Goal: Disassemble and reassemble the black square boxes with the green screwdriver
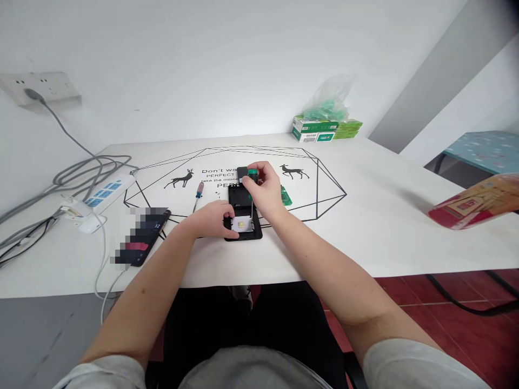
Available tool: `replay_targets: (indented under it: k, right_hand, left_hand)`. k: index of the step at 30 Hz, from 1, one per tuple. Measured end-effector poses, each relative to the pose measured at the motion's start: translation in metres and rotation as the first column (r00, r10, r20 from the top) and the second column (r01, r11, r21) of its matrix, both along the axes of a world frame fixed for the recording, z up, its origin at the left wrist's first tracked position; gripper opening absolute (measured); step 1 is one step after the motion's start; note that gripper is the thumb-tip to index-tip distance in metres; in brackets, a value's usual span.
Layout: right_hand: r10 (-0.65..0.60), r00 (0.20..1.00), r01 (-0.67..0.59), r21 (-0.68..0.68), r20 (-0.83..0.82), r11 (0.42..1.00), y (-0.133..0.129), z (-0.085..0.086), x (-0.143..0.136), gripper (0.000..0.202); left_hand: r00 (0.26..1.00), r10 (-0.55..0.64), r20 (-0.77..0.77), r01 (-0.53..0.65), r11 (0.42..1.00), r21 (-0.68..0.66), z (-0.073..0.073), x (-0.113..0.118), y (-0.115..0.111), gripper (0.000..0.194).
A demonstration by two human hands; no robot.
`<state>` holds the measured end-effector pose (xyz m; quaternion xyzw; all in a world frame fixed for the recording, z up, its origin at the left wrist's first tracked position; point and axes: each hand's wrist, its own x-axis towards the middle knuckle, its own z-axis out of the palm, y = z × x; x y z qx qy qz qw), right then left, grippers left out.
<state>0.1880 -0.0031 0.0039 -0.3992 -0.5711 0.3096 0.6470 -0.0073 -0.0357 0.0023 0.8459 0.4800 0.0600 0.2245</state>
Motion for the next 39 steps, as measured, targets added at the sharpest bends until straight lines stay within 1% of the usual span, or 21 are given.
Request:
replay_targets:
  k: [2, 4, 8, 10, 12, 13, 15, 19, 23, 25, 27, 30, 32, 34, 36, 39]
  right_hand:
    - [0.005, 1.000, -0.005, 0.006, 0.017, 1.000, -0.001, -0.001, -0.001, 0.022]
    - [0.004, 0.999, -0.005, 0.016, 0.039, 1.000, -0.002, -0.001, -0.002, 0.022]
    - [-0.001, 0.998, -0.001, 0.032, 0.063, 0.999, -0.003, -0.001, -0.003, 0.022]
    - [0.008, 0.998, -0.010, 0.034, 0.057, 0.999, -0.004, 0.000, -0.003, 0.022]
    - [0.008, 0.999, -0.009, 0.029, 0.048, 1.000, -0.005, 0.001, -0.003, 0.021]
    - [0.005, 0.999, -0.006, 0.027, 0.046, 1.000, -0.005, 0.001, -0.003, 0.021]
    - [-0.002, 0.999, 0.001, 0.027, 0.046, 1.000, -0.005, 0.001, -0.002, 0.021]
    - [0.007, 0.998, -0.009, 0.040, 0.055, 0.999, -0.005, 0.002, -0.002, 0.022]
    - [0.009, 0.998, -0.012, 0.045, 0.057, 0.999, -0.006, 0.002, -0.001, 0.022]
    - [0.008, 0.998, -0.011, 0.050, 0.064, 0.999, -0.006, 0.002, -0.002, 0.022]
    - [0.003, 0.997, -0.008, 0.054, 0.078, 0.999, -0.006, 0.002, -0.002, 0.022]
    - [-0.006, 0.995, -0.001, 0.064, 0.095, 0.998, -0.006, 0.002, -0.003, 0.022]
    - [-0.006, 0.995, -0.001, 0.071, 0.096, 0.998, -0.006, 0.002, -0.003, 0.022]
    - [-0.003, 0.996, -0.004, 0.071, 0.091, 0.997, -0.006, 0.001, -0.003, 0.022]
    - [-0.002, 0.996, -0.004, 0.066, 0.091, 0.998, -0.006, 0.002, -0.002, 0.022]
    - [0.002, 0.995, -0.007, 0.059, 0.096, 0.998, -0.006, 0.002, -0.002, 0.021]
  left_hand:
    - [1.000, -0.009, 0.007, 0.009, 1.000, 0.000, 0.000, -0.001, 0.000, 0.048]
    - [1.000, 0.006, 0.019, -0.006, 1.000, 0.000, 0.001, -0.002, -0.001, 0.055]
    - [0.998, 0.032, 0.047, -0.035, 0.998, 0.058, 0.000, -0.005, -0.002, 0.073]
    - [0.999, 0.045, -0.006, -0.044, 0.997, 0.065, -0.004, -0.006, 0.000, 0.086]
    - [0.994, 0.064, -0.083, -0.062, 0.997, 0.037, -0.009, -0.008, 0.003, 0.099]
    - [0.991, 0.066, -0.115, -0.064, 0.998, 0.020, -0.011, -0.008, 0.004, 0.103]
    - [0.988, 0.052, -0.147, -0.052, 0.999, 0.008, -0.015, -0.010, 0.007, 0.105]
    - [0.991, 0.016, -0.130, -0.011, 0.999, 0.036, -0.020, -0.013, 0.011, 0.099]
    - [0.993, 0.042, -0.107, -0.035, 0.997, 0.069, -0.024, -0.016, 0.012, 0.096]
    - [0.994, 0.056, -0.093, -0.046, 0.993, 0.111, -0.024, -0.016, 0.013, 0.084]
    - [0.996, 0.072, -0.052, -0.061, 0.981, 0.185, -0.022, -0.015, 0.014, 0.065]
    - [0.992, 0.129, 0.015, -0.128, 0.951, 0.283, -0.019, -0.014, 0.016, 0.040]
    - [0.982, 0.186, -0.028, -0.170, 0.944, 0.283, -0.019, -0.014, 0.018, 0.029]
    - [0.965, 0.232, -0.122, -0.194, 0.945, 0.265, -0.021, -0.015, 0.020, 0.023]
    - [0.952, 0.243, -0.186, -0.192, 0.947, 0.258, -0.023, -0.015, 0.020, 0.022]
    - [0.949, 0.237, -0.207, -0.183, 0.951, 0.250, -0.024, -0.016, 0.019, 0.024]
